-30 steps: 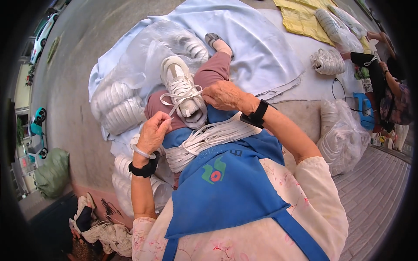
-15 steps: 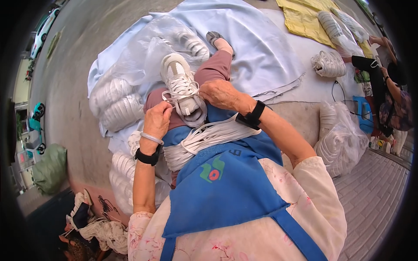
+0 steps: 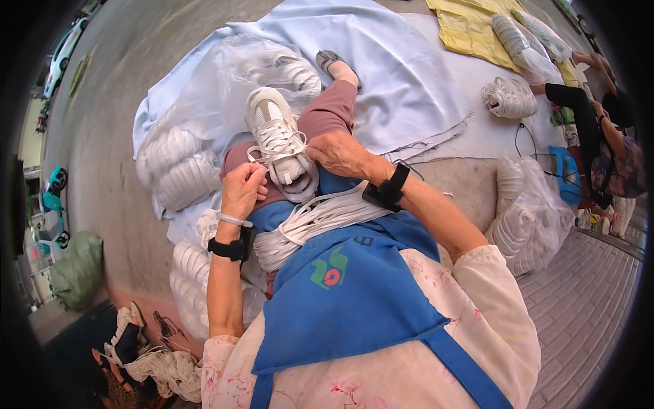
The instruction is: The recorder is sitting down and lacing a pair of white sneakers.
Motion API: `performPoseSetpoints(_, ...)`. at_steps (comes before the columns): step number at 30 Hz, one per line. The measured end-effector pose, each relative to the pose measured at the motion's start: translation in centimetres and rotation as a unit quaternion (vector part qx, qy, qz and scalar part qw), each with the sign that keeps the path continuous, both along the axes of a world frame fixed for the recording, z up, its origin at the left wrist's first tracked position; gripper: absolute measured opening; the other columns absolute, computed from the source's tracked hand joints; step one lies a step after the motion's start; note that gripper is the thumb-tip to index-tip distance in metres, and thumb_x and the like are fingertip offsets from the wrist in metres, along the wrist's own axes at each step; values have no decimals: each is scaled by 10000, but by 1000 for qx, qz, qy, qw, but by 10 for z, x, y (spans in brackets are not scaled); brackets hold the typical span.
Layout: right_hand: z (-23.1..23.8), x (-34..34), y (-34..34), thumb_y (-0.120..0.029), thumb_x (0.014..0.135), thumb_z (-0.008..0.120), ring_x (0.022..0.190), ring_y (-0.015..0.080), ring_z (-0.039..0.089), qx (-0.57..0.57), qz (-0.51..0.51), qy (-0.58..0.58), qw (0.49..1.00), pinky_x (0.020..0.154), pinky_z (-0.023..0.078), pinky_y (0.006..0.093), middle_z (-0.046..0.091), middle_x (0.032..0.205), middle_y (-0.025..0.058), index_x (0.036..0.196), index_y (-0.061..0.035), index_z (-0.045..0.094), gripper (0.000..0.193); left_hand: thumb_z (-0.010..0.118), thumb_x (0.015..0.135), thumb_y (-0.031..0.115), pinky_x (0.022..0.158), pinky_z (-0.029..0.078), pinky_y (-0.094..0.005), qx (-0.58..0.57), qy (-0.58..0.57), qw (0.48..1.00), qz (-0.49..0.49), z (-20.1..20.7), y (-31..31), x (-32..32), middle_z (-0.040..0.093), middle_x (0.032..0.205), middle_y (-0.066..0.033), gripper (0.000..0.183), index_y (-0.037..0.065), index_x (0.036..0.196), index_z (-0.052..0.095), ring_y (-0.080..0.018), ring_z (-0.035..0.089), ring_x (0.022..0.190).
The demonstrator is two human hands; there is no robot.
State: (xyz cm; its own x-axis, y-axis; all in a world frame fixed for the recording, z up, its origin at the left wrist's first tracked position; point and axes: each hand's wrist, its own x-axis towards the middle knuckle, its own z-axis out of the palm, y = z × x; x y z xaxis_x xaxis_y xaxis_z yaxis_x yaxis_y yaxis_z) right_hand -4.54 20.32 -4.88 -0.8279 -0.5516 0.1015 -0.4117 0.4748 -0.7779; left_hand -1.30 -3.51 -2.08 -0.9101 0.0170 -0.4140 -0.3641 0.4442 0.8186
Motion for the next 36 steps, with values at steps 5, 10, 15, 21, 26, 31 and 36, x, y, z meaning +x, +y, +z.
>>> performPoseSetpoints(5,1,3,-1,-148,874,475,669,333,581,43,32,17,998,611,466,405,578,712,149,773,-10,571,196,582,879,148,473,483,-215,-16,17,1000,-14,-2,3,2,608,675,-21,151,7,893,633,-79,575,544)
performPoseSetpoints(10,-12,8,-11,-191,896,500,697,327,593,73,19,65,995,636,463,383,602,738,150,827,-11,596,216,621,832,157,459,462,-236,10,46,998,37,-1,7,2,617,627,-59,177,-19,808,625,-104,582,500)
performPoseSetpoints(15,-2,5,-14,-171,866,531,713,336,588,28,-65,-4,997,646,460,392,590,734,165,811,-8,590,181,634,822,159,477,469,-272,-58,57,996,35,-6,-3,6,613,611,-80,185,-13,757,614,-136,594,507)
performPoseSetpoints(21,-20,3,-9,-130,731,548,636,365,598,40,-108,91,989,568,481,438,593,709,191,726,7,575,141,602,847,142,569,448,-424,-126,233,962,-62,-12,24,-3,610,700,-202,168,-7,768,609,-378,601,648)
performPoseSetpoints(26,-6,16,-26,-333,741,641,800,219,470,114,-111,282,946,730,348,349,455,795,61,801,-92,533,271,588,842,132,606,448,-404,-312,473,816,-118,-5,9,25,589,691,-149,157,-23,860,604,-345,567,631)
performPoseSetpoints(31,-18,31,-17,-413,690,656,852,213,445,160,-108,321,927,742,336,361,468,848,64,774,-87,564,349,568,846,361,721,444,-452,-460,334,803,-178,9,26,31,601,876,-129,259,126,888,669,-311,555,867)
performPoseSetpoints(36,-56,28,-52,-170,703,532,741,242,487,154,-165,333,916,700,375,345,487,774,99,803,9,541,205,531,858,267,700,490,-406,-445,592,658,-141,-88,-19,1,628,848,-132,260,39,892,651,-307,606,772)
